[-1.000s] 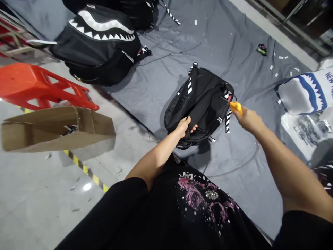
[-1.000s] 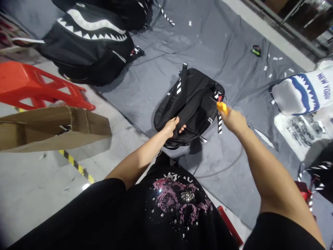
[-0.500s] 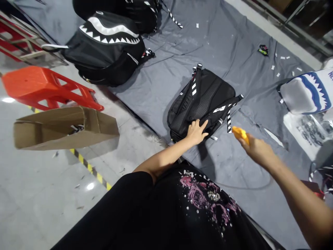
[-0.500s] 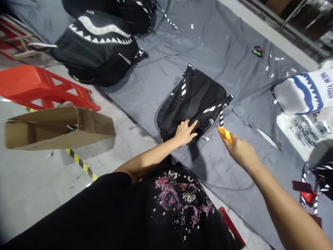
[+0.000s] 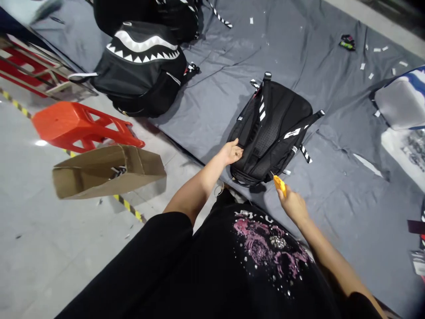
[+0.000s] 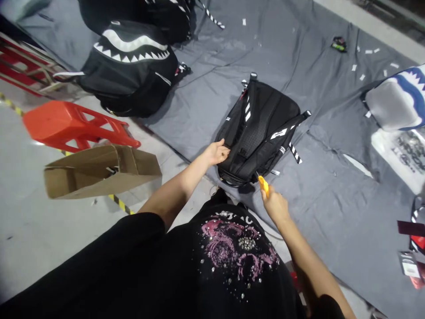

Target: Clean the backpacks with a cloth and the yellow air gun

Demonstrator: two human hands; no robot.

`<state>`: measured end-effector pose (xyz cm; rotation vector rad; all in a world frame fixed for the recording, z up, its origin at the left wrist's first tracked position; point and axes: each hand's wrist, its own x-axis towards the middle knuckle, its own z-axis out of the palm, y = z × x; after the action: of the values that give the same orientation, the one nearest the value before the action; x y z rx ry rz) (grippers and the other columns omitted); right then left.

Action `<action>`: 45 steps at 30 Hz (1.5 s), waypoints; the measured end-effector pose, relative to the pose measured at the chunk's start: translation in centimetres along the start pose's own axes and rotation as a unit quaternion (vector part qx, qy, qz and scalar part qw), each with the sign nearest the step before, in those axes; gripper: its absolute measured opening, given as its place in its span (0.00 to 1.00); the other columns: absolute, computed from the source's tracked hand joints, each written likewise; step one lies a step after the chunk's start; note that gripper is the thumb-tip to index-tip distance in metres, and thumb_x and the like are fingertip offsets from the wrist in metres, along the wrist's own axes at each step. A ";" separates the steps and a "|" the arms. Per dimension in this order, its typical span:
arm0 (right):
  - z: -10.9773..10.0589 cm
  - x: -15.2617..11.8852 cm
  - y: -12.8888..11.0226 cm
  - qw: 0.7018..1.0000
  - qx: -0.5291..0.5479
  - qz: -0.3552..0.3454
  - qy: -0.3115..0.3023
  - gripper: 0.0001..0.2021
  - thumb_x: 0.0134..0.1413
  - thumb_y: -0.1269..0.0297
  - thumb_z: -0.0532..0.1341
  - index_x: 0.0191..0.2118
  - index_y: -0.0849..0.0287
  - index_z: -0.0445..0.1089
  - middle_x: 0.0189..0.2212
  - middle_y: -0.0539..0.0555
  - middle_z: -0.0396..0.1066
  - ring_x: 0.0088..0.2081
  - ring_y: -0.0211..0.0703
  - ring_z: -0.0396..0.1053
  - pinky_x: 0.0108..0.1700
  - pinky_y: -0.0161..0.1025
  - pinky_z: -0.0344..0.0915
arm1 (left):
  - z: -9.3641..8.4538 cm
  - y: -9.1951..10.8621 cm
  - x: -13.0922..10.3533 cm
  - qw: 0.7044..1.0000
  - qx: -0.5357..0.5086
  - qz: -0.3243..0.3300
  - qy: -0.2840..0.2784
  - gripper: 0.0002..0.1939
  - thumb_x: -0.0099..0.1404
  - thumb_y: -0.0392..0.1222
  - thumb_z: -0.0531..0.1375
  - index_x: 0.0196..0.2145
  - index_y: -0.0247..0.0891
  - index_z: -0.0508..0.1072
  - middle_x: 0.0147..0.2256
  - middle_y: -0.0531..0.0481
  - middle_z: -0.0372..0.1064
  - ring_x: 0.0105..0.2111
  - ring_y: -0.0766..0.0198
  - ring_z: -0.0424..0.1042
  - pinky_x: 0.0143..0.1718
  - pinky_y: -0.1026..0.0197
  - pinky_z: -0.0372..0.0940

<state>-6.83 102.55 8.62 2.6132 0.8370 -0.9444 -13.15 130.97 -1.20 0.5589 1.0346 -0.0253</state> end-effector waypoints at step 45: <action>8.3 -3.3 -8.6 0.934 0.173 0.280 0.139 0.17 0.66 0.55 0.49 0.48 0.63 0.64 0.26 0.56 0.71 0.25 0.44 0.66 0.26 0.36 0.47 | -3.1 2.7 4.9 0.917 -0.043 -0.201 -0.342 0.33 0.69 0.64 0.44 0.47 0.32 0.73 0.49 0.33 0.72 0.23 0.72 0.72 0.09 0.76 0.44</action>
<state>-18.16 104.78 4.16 3.0668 -0.0691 -0.6062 -12.33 135.82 -5.30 0.2114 0.4415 -0.5044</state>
